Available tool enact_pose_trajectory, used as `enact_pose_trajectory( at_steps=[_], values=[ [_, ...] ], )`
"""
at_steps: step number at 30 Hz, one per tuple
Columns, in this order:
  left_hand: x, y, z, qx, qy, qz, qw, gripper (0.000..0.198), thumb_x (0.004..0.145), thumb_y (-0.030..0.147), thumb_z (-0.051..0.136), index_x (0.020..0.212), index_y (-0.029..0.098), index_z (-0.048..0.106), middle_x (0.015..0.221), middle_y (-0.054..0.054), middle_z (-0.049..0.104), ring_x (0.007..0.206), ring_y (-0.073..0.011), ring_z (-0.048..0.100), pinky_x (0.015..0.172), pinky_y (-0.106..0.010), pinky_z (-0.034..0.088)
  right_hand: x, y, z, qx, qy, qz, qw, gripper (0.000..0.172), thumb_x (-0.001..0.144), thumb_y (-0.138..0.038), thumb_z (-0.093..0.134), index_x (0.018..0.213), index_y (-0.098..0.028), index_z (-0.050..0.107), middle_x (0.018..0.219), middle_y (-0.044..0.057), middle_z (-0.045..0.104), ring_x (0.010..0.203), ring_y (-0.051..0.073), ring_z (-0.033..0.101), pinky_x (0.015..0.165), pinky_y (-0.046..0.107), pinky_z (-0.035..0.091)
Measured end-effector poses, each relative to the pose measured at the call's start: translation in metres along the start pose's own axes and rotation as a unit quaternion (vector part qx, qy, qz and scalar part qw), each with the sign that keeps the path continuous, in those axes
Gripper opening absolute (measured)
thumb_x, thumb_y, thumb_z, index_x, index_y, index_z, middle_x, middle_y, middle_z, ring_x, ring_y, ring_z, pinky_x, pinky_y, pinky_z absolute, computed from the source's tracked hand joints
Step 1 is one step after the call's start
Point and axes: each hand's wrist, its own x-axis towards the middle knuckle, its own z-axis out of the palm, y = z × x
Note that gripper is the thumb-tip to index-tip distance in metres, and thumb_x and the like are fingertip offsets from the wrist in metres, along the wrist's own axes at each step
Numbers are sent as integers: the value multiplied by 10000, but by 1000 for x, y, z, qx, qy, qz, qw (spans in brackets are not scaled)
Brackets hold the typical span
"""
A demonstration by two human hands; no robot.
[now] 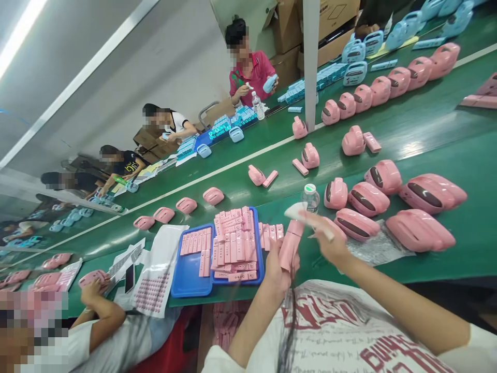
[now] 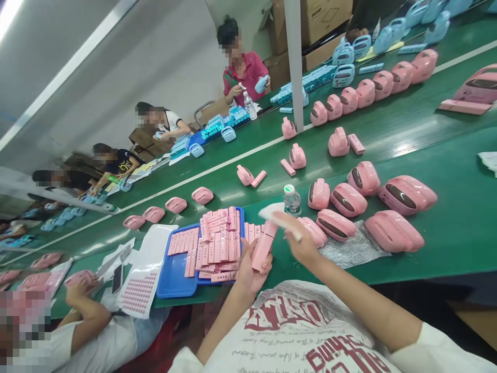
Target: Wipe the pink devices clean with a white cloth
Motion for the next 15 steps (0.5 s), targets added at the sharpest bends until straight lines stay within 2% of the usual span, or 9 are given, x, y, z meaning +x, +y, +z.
enact_pose_trajectory(
  at_steps=[1,2,4,6,8,10,13,15],
  values=[
    [0,0,-1,-9,-21,-4,1000,463,698,559,678,830,133,554,638,7,528,406,-35,386,364,-165,263,7,1,-7,35,86,68,993,444,852,-577,478,955,-198,685,933,84,719,975,236,657,945,408,489],
    [-1,0,-1,-18,-41,-5,999,435,655,478,743,822,124,555,663,-1,548,420,-33,405,368,-158,268,15,2,-13,64,146,114,981,510,864,-616,406,969,-194,671,931,88,716,959,238,661,894,398,522],
    [0,0,-3,-32,-62,-12,998,419,607,391,786,830,111,567,691,-19,579,461,-47,463,381,-150,293,25,2,-21,126,188,162,960,546,876,-630,343,1025,-199,645,994,84,703,976,230,656,825,369,557],
    [3,-2,-2,-34,-58,-25,997,411,653,412,743,875,103,587,687,-33,595,500,-79,514,395,-157,326,28,0,-23,189,195,207,940,475,841,-591,461,1056,-205,636,1048,67,690,1003,227,645,806,343,566],
    [6,-3,2,-24,-46,-36,998,385,726,417,672,919,92,598,691,-44,604,519,-95,536,403,-166,348,21,-4,-18,170,159,215,949,429,820,-527,539,1075,-197,637,1040,60,695,998,236,645,811,344,565],
    [8,-5,7,-4,-34,-41,999,344,769,396,625,924,90,600,695,-42,603,497,-85,523,395,-166,344,9,-6,-9,86,96,188,974,416,828,-498,547,1085,-188,649,1057,69,692,1028,252,631,881,380,534],
    [12,-7,13,34,5,-46,998,324,835,421,537,837,102,592,608,-14,548,414,-62,446,359,-171,313,-12,-8,4,-55,-48,47,996,416,857,-438,532,1181,-194,624,1288,94,571,1261,273,459,1076,458,352],
    [14,-8,11,64,42,-32,997,340,889,418,444,835,116,592,600,-19,539,429,-75,461,380,-188,359,-24,-7,8,-142,-169,-91,971,415,897,-359,478,1270,-195,560,1374,101,486,1358,250,314,1130,482,230]
  ],
)
